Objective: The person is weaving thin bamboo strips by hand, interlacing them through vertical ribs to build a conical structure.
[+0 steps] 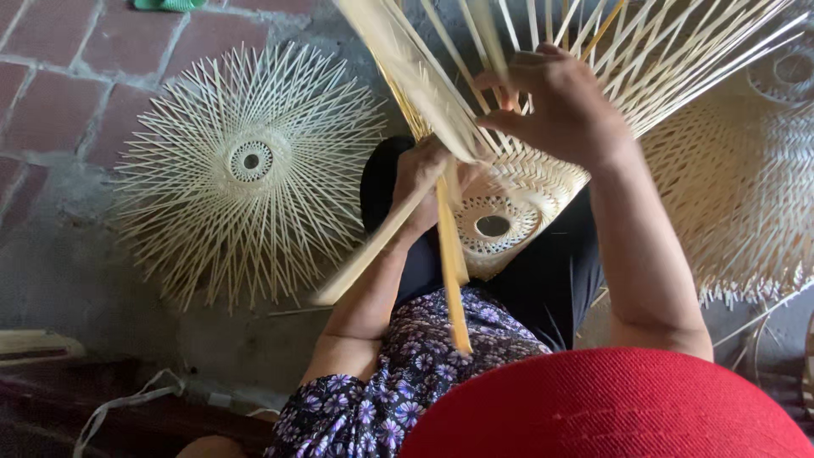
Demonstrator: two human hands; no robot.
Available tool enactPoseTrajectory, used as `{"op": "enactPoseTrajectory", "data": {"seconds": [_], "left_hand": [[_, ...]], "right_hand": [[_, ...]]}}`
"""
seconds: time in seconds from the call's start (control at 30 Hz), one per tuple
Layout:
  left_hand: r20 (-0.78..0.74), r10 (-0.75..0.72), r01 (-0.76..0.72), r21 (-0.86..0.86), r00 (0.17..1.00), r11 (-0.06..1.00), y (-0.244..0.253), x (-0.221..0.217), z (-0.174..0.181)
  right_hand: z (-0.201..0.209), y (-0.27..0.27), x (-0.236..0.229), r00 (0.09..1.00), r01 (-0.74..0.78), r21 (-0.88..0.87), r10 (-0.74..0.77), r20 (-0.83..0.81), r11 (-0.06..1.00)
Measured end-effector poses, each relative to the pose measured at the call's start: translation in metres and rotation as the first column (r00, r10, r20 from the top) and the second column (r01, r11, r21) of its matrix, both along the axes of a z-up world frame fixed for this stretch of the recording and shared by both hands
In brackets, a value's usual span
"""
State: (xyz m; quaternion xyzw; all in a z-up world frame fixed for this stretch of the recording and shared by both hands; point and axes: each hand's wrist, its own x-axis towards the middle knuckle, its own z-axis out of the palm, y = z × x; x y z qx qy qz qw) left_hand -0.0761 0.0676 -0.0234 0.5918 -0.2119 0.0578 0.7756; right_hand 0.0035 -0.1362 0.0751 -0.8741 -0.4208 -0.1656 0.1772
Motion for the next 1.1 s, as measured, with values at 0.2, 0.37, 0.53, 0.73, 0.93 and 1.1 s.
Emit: {"op": "enactPoseTrajectory", "data": {"seconds": [0.2, 0.37, 0.53, 0.73, 0.93, 1.1], "left_hand": [[0.416, 0.169, -0.359, 0.436, 0.893, 0.825, 0.009, -0.006, 0.028], [0.477, 0.205, -0.418, 0.396, 0.855, 0.818, 0.006, -0.010, 0.031], [0.481, 0.025, -0.198, 0.313, 0.876, 0.929, 0.016, 0.003, 0.019], [0.402, 0.343, -0.511, 0.458, 0.849, 0.728, -0.017, 0.025, 0.007], [0.267, 0.358, -0.438, 0.367, 0.895, 0.821, -0.032, 0.038, 0.001], [0.225, 0.011, -0.025, 0.059, 0.974, 0.998, 0.005, 0.028, -0.017]], "right_hand": [[-0.005, 0.008, -0.003, 0.996, 0.033, 0.043, -0.030, -0.080, 0.999], [-0.009, 0.019, -0.014, 0.990, 0.136, -0.031, -0.136, -0.023, 0.990], [-0.021, 0.000, 0.007, 0.938, 0.064, 0.184, 0.004, -0.347, 0.981], [-0.015, -0.047, 0.014, 0.686, -0.413, 0.520, 0.631, -0.363, 0.748], [0.015, -0.045, -0.007, 0.865, -0.042, 0.277, 0.174, -0.470, 0.960], [0.010, -0.008, -0.014, 0.915, 0.291, 0.344, -0.154, -0.374, 0.893]]}}
